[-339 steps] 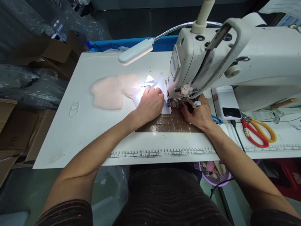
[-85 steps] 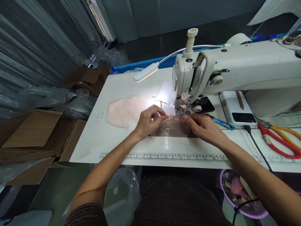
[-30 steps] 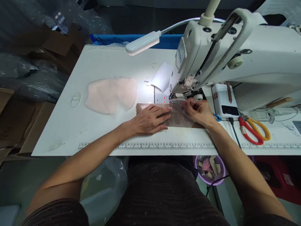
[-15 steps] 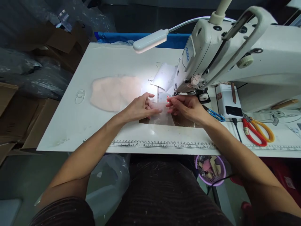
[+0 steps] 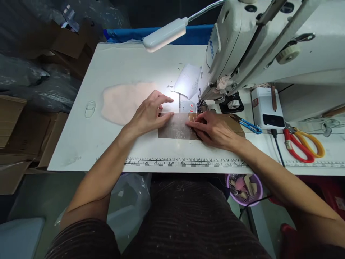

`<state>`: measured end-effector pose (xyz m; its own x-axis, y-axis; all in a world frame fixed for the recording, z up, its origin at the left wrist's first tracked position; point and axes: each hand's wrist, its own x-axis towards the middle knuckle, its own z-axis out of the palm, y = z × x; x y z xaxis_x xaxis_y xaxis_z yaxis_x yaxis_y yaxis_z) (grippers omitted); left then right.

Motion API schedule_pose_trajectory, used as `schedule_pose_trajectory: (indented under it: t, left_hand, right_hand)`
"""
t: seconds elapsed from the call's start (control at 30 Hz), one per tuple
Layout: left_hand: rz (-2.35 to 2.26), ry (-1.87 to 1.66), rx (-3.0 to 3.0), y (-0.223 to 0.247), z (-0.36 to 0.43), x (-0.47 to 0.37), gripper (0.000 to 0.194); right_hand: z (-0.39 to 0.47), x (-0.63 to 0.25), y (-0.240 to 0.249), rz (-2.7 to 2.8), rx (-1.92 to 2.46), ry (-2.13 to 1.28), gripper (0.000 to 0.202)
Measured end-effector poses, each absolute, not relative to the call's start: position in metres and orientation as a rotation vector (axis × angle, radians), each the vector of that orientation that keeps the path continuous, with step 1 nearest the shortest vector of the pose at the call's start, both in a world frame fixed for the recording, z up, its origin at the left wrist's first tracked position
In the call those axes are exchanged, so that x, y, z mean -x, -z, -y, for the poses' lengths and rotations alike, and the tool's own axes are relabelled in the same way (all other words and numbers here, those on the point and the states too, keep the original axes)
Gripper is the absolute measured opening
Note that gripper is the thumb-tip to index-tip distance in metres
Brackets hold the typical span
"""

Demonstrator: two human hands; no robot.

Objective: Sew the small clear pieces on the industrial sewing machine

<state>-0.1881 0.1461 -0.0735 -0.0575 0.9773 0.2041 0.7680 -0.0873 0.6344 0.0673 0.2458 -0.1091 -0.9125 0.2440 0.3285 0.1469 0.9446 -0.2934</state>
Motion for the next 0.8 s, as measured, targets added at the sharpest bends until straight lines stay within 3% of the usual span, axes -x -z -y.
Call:
schedule_pose_trajectory:
  t: [0.17, 0.3, 0.47, 0.6, 0.8]
  left_hand:
    - [-1.162, -0.624, -2.162, 0.077, -0.145, 0.172, 0.022]
    - [-1.22, -0.616, -2.268, 0.088, -0.145, 0.166, 0.012]
    - [-1.137, -0.664, -2.293, 0.091, -0.145, 0.164, 0.015]
    - [-1.335, -0.807, -2.448, 0.096, -0.145, 0.155, 0.016]
    - [-1.223, -0.654, -2.682, 0.105, -0.144, 0.15, 0.022]
  right_hand:
    - [-0.252, -0.069, 0.115, 2.784, 0.406, -0.193, 0.036]
    - [-0.261, -0.07, 0.115, 2.769, 0.416, -0.253, 0.036]
    - [-0.261, -0.073, 0.123, 2.662, 0.408, -0.382, 0.034]
    - [-0.26, -0.075, 0.129, 2.573, 0.394, -0.47, 0.033]
    - [-0.258, -0.076, 0.126, 2.571, 0.363, -0.524, 0.033]
